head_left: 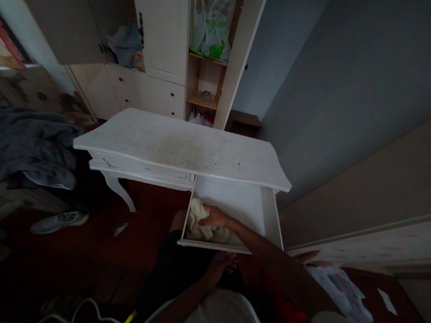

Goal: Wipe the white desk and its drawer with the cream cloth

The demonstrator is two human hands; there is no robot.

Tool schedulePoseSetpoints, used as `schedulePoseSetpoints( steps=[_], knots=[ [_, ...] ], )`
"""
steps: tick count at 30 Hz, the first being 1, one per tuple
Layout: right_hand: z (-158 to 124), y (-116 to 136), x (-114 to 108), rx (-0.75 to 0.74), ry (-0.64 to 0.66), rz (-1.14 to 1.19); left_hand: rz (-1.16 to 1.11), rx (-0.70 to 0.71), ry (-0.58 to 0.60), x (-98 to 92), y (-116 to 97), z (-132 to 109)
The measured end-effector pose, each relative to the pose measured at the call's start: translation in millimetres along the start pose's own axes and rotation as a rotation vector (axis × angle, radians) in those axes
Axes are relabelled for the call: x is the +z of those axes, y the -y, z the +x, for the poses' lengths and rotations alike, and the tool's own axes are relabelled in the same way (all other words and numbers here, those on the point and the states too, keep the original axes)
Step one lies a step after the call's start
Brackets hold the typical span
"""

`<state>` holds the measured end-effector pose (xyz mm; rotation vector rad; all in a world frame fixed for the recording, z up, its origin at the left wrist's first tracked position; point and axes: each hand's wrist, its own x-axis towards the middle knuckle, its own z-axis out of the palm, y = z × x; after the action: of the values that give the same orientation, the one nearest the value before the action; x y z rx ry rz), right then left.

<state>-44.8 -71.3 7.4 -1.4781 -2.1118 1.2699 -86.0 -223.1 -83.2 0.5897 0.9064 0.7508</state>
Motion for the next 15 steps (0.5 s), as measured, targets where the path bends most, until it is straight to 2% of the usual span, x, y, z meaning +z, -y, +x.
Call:
schedulePoseSetpoints(
  steps=[3, 6, 11, 15],
  knots=[
    [-20.4, 1.1, 5.8, -0.08, 0.182, -0.089, -0.026, 0.012, -0.029, -0.2, 5.3, 2.2],
    [-31.0, 3.3, -0.4, -0.126, 0.261, -0.178, -0.024, 0.021, -0.033, -1.3, 8.9, 2.9],
    [-55.9, -10.3, -33.6, -0.117, 0.323, -0.315, -0.001, 0.041, -0.044, -2.3, 7.2, -0.9],
    [-94.6, -33.6, -67.1, 0.037, 0.33, -0.404, 0.038, 0.057, -0.053, -2.5, 1.9, -3.0]
  ],
)
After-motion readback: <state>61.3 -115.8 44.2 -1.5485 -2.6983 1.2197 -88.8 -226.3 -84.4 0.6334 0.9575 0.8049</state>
